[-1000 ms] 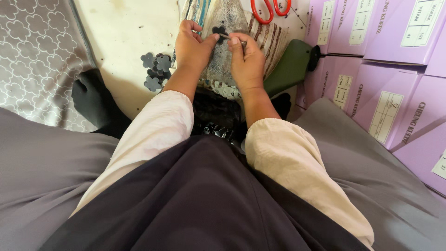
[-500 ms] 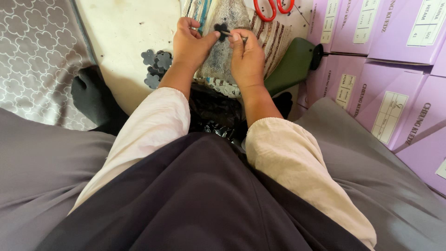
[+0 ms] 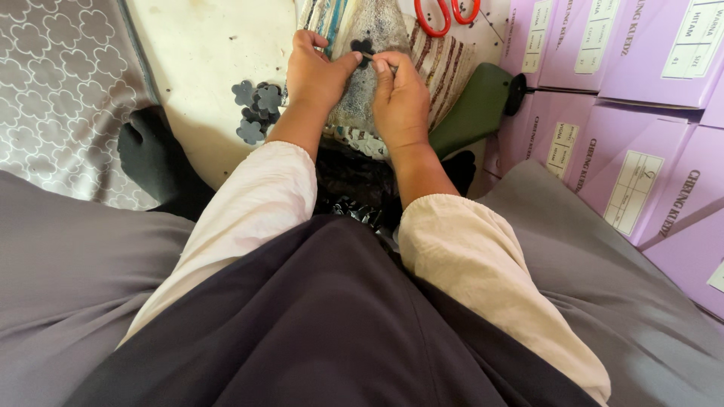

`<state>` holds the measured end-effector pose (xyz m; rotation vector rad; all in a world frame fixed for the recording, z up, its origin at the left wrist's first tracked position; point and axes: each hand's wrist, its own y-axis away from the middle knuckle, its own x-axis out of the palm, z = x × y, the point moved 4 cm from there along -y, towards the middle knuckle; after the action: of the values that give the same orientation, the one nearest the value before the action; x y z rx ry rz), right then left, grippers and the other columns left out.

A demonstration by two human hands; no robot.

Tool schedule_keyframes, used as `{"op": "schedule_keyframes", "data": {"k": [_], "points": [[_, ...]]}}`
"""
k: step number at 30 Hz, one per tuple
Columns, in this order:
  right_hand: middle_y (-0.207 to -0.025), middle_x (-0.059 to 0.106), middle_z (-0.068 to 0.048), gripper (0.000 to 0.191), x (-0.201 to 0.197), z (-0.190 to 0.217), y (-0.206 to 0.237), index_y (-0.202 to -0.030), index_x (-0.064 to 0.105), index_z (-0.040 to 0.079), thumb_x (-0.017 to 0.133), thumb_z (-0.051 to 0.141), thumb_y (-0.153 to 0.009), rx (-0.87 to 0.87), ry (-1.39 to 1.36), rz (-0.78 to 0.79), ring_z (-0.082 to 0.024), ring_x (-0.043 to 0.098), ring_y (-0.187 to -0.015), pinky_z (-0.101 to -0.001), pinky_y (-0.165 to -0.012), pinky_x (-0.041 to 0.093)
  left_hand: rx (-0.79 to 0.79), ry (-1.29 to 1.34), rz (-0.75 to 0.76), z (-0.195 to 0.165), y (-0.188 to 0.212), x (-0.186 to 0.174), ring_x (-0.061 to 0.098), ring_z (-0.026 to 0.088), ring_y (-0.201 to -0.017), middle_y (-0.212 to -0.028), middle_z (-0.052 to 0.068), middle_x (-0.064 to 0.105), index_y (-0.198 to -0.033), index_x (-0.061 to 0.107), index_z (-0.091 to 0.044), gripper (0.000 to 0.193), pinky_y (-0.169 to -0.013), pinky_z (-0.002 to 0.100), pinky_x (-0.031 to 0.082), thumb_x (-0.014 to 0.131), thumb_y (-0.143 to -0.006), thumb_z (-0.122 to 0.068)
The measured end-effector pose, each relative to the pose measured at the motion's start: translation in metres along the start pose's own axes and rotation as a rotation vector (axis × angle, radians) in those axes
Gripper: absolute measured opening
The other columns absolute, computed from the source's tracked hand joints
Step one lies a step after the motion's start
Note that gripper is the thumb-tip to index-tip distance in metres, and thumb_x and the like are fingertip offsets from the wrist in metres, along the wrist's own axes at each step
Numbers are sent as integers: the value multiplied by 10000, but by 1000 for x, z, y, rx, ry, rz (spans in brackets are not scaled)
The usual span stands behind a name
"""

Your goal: The person assembles small black flower-shaped parts by inserting a metal pin into each piece and then pressing it with a green handheld tool. The person repeats this process for multiple parts, placing finished pieces on the floor.

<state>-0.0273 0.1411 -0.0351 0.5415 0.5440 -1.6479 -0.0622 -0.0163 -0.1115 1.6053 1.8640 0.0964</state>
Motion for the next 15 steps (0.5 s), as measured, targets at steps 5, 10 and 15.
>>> {"op": "schedule_keyframes", "data": {"k": [5,10,15], "points": [[-988,743,-103,127,0,2,-5,-1110,669,108,619,215,-1065,-11,42,12,-293,714,-890,-377,-800,564,-27,179,129,10,-7,1,616,130,-688,-800,9,601,-1148,495,-103,501,-641,317,550,838,-810,-240],[-1005,721,-110,124,0,4,-10,-1108,680,99,639,192,-1038,36,6,72,-299,704,-874,-385,-787,562,193,255,-96,19,-16,-16,642,97,-752,-870,6,666,-1182,552,-97,298,-721,280,569,712,-932,-76],[-1007,694,-116,74,0,11,-13,-1077,693,87,662,134,-1030,-92,84,63,-333,666,-927,-410,-819,539,825,-14,-232,-10,13,-17,687,258,-899,-1016,68,679,-1214,576,-135,349,-838,364,583,726,-913,-40]]}}
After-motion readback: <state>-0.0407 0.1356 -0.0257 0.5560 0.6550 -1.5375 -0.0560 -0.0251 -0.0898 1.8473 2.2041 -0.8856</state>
